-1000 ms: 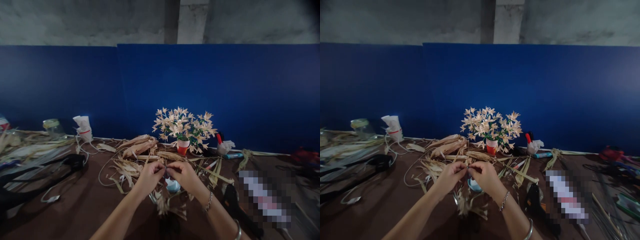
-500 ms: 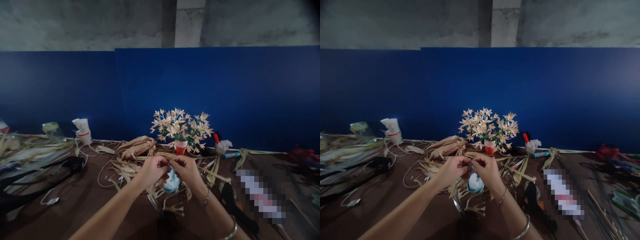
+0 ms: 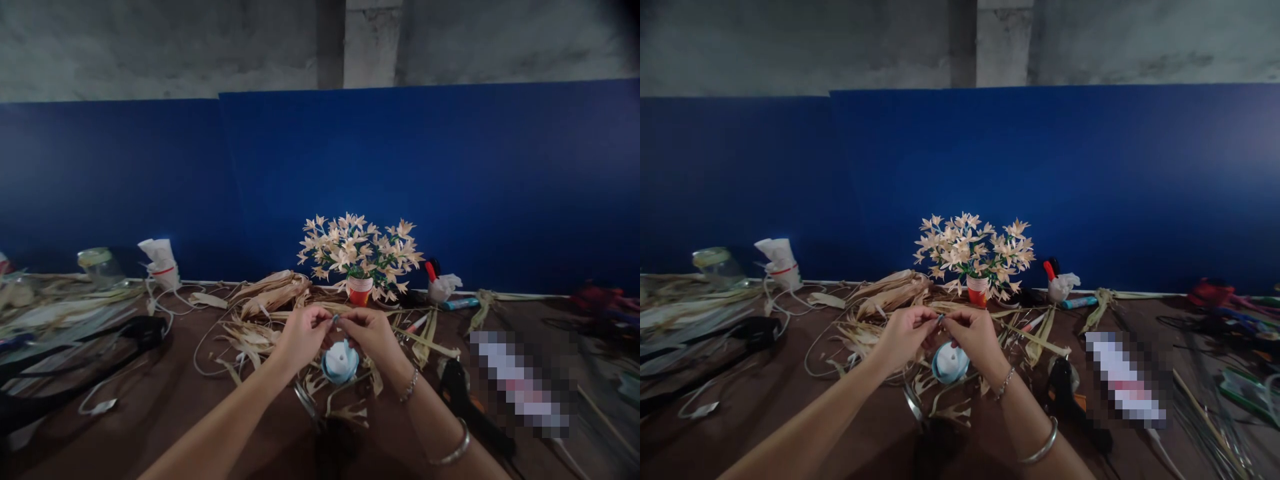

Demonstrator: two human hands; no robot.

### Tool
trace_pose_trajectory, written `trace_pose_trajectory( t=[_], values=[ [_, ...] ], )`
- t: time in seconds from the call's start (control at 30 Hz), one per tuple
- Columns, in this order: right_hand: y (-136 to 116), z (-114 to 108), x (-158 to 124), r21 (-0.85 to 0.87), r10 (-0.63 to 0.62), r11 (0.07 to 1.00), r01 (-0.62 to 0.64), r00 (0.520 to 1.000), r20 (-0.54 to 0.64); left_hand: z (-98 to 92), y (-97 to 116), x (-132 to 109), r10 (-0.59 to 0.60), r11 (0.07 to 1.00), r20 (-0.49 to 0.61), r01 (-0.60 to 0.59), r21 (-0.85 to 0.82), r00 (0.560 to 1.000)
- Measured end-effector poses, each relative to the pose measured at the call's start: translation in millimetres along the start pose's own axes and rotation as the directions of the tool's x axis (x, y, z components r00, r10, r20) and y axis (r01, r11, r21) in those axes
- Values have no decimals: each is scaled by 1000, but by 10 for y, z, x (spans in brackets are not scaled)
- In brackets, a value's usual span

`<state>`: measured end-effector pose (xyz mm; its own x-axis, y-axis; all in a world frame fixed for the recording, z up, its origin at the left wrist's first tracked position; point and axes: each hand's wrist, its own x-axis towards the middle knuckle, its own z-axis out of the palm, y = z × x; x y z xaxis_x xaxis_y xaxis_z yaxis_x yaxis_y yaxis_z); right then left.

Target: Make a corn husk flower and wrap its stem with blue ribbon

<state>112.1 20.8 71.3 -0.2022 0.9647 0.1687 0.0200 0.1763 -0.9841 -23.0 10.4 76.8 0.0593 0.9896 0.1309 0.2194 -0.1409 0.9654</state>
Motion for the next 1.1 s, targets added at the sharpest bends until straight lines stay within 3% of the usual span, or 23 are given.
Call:
trace_pose_trajectory(
  t=[0.23,0.37,0.47,0.53,0.67,0.77,0.87,0.97,1.1],
  values=[
    [-28,-19,-7,-17,-18,1000,17,999,-39,49,-51,34,124,975,-62,-110,194,990],
    [9,-29,-10,-77,-92,993,87,994,-63,60,-40,30,165,953,-80,-137,272,983],
    [55,-15,-5,-146,-168,978,151,980,-110,48,12,23,142,951,-35,-127,282,989],
    [81,-3,3,-136,-168,979,152,979,-114,35,62,4,184,900,0,-169,401,983],
    [101,6,28,42,-51,998,55,994,-95,39,158,-72,446,570,31,-310,761,895],
    [108,1,43,176,22,984,-4,995,-96,68,191,-119,576,374,77,-346,860,814],
    [133,2,57,196,22,981,-5,996,-87,90,179,-130,629,340,42,-323,883,777],
    [188,18,78,70,-38,997,45,995,-95,107,125,-121,643,361,2,-305,881,766],
    [283,29,111,-92,-94,992,85,990,-102,126,18,-111,698,329,-3,-316,890,716]
  ],
)
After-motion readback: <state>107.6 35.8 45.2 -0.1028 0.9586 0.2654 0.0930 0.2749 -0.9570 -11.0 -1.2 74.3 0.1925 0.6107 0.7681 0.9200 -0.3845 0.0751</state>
